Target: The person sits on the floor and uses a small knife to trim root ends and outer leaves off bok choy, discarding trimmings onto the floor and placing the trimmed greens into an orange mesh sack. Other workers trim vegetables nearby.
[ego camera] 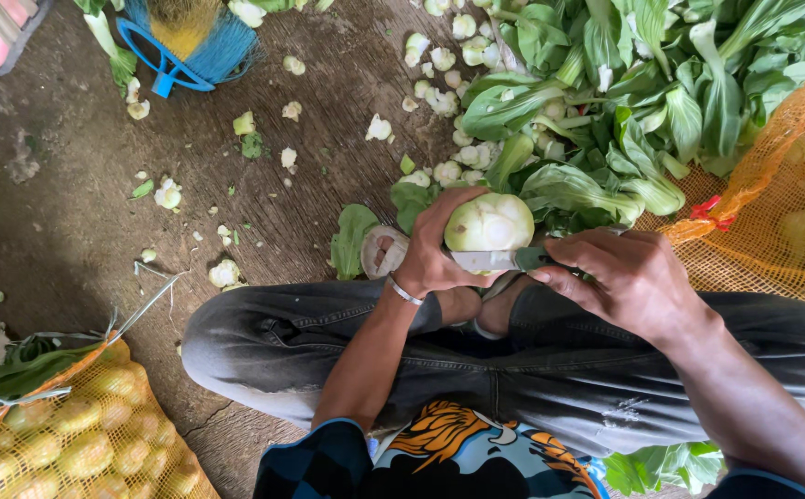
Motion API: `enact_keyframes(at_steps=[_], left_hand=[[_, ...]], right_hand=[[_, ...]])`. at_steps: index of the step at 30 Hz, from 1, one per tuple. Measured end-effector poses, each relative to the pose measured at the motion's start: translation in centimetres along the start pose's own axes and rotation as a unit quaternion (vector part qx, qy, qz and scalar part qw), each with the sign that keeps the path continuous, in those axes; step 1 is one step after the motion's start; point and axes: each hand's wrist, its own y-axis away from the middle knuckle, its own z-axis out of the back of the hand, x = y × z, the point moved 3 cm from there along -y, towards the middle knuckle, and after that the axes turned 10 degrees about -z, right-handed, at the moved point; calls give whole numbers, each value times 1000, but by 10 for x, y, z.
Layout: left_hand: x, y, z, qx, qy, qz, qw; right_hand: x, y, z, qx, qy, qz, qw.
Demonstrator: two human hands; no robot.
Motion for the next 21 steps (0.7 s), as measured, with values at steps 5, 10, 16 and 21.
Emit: enact_keyframes(at_steps=[5, 10, 16, 21], left_hand=[[-2, -1, 4, -1, -13, -28, 1000], [-10, -2, 7, 4, -20, -20, 1000], [-26, 8, -14, 85, 74, -51, 992], [-5, 12, -12, 36, 81, 9, 996]], right_hand=[[-1, 2, -1, -5, 7, 6, 1000], [-9, -9, 8, -18, 36, 35, 999], [-93, -40, 32, -26, 92, -131, 987], [-105, -9, 6, -37, 47, -136, 989]])
